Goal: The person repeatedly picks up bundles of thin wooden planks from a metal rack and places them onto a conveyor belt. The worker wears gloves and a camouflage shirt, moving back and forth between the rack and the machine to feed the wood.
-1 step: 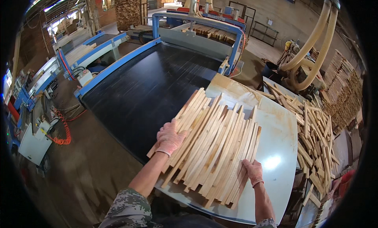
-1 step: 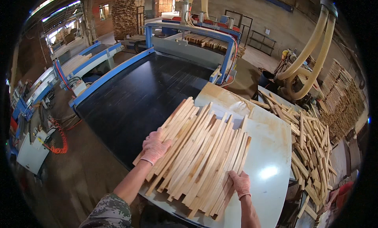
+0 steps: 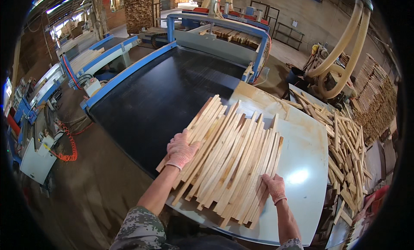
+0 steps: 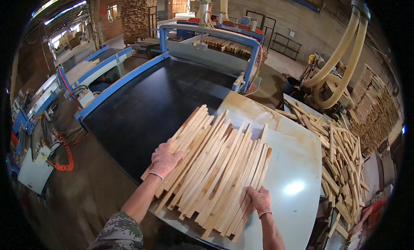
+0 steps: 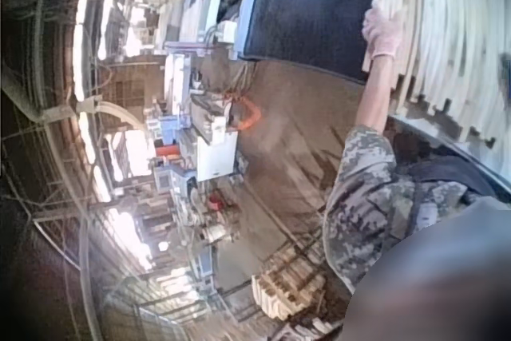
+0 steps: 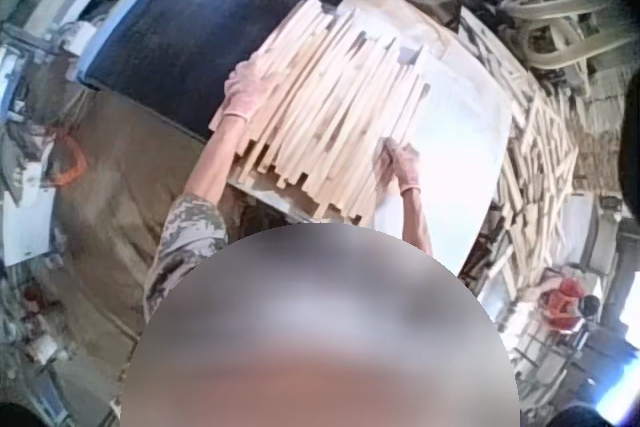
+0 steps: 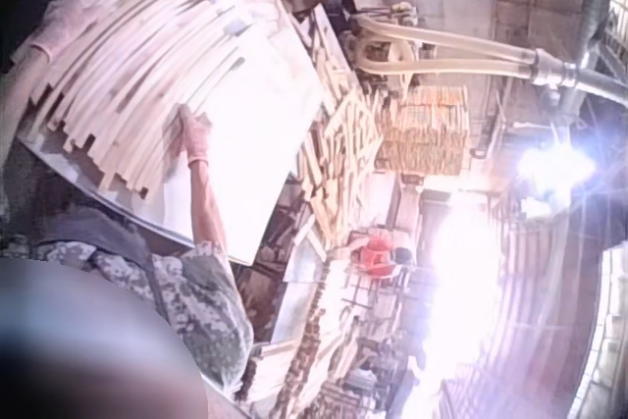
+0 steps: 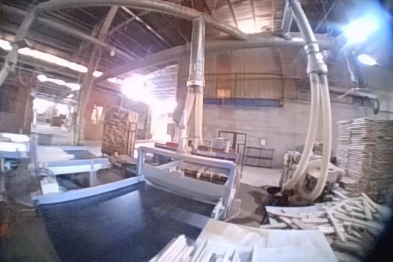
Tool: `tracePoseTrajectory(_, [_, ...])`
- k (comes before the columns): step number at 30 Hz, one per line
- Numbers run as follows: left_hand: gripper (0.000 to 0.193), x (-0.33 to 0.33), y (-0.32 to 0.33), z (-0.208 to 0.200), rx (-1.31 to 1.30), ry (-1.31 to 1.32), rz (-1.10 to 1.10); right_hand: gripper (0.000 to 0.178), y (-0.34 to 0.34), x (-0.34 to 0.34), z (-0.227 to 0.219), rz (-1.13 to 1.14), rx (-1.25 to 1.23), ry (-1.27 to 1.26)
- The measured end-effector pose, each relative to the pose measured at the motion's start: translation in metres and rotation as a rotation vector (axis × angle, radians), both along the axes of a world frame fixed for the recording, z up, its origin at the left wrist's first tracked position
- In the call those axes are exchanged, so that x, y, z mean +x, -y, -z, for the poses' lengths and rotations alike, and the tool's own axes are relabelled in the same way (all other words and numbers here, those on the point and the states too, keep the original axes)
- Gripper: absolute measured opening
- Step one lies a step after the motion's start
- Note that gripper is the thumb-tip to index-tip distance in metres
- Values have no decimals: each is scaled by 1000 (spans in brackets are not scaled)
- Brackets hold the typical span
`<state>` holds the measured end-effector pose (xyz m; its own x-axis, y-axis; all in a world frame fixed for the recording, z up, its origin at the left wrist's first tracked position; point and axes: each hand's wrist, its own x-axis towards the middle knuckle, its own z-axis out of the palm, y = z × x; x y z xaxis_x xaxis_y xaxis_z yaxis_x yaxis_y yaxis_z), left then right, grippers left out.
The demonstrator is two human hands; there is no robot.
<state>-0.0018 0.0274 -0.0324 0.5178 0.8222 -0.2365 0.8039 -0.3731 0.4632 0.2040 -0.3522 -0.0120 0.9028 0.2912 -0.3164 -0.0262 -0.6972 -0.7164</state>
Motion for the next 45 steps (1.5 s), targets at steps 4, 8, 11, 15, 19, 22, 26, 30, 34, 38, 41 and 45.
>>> tracePoseTrajectory(4, [93, 21, 11, 15, -1, -71, -84, 47, 4, 27, 11, -72, 65, -112])
tracePoseTrajectory(8, [95, 36, 6, 47, 121, -102, -69, 45, -2, 51, 58, -185, 108, -124])
tracePoseTrajectory(11, [88, 35, 12, 70, 290, -214, -81, 42, -15, 59, 66, -252, 138, -201])
tracePoseTrajectory(15, [86, 45, 29, 86, 383, -321, -38, 48, -20, 69, 112, -310, 318, -175])
tracePoseTrajectory(19, [86, 78, 67, 112, 419, -285, 6, 47, -45, 86, 166, -356, 388, -193])
tracePoseTrajectory(22, [86, 93, 56, 152, 453, -227, -74, 57, -101, 82, 204, -401, 465, -217])
tracePoseTrajectory(26, [84, 117, 40, 169, 490, -181, -41, 51, -145, 101, 262, -356, 294, 33])
tracePoseTrajectory(30, [78, 124, 84, 154, 536, -129, -40, 54, -81, 103, 227, -448, 476, -302])
tracePoseTrajectory(34, [76, 123, 79, 168, 557, -180, -11, 34, 5, 118, 253, -1145, 623, -113])
tracePoseTrajectory(38, [66, 130, 73, 178, 723, -162, -50, 21, 139, 94, 277, -1354, 783, -132])
tracePoseTrajectory(41, [62, 219, 239, 141, 771, 469, 182, 16, 297, 112, 319, -1122, 862, -500])
tracePoseTrajectory(45, [58, 265, 420, 144, -109, 962, 501, 22, 438, 6, 263, -353, 778, -1000])
